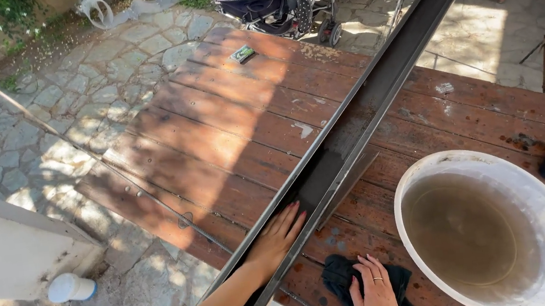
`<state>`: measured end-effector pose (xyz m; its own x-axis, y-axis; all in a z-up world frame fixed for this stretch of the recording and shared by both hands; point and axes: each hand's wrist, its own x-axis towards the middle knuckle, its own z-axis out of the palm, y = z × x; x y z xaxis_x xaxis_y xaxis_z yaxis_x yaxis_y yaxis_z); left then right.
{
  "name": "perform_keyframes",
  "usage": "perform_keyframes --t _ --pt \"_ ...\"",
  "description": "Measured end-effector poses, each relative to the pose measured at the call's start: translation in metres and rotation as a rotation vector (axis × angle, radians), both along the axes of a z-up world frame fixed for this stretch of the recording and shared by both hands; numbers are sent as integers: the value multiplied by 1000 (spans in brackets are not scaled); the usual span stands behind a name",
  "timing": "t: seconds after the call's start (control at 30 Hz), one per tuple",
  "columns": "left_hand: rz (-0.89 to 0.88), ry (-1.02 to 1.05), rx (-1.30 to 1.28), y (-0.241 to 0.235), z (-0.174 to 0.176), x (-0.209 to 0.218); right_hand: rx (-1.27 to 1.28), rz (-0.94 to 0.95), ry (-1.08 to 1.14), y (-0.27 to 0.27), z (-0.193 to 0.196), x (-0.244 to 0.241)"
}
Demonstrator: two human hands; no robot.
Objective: Cleaning a long metal gutter by wiping the interior with a wet cloth and rinsing the cloth in a bucket.
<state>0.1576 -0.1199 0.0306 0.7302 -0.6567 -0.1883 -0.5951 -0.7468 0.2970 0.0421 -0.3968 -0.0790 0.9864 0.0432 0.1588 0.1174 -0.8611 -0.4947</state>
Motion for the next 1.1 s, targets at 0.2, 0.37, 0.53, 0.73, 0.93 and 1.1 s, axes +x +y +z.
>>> perform_keyframes --t 0.2,0.37,0.53,0.73,0.93,1.1 --pt "9 57 -179 51 -7 -61 5 -43 -17 0 -7 1" --pt "111 -84 -211 -37 -44 37 -25 -2 36 -1 6 2" --pt "118 -49 -77 -2 -30 -5 -66 68 -11 -3 10 1" --pt "160 -82 -176 126 7 -186 -53 65 -49 -4 14 0" --pt "122 -667 402 200 0 -287 -86 70 -137 -3 12 -6" --pt "197 28 32 202 10 -279 -32 224 -42 -3 34 -22"
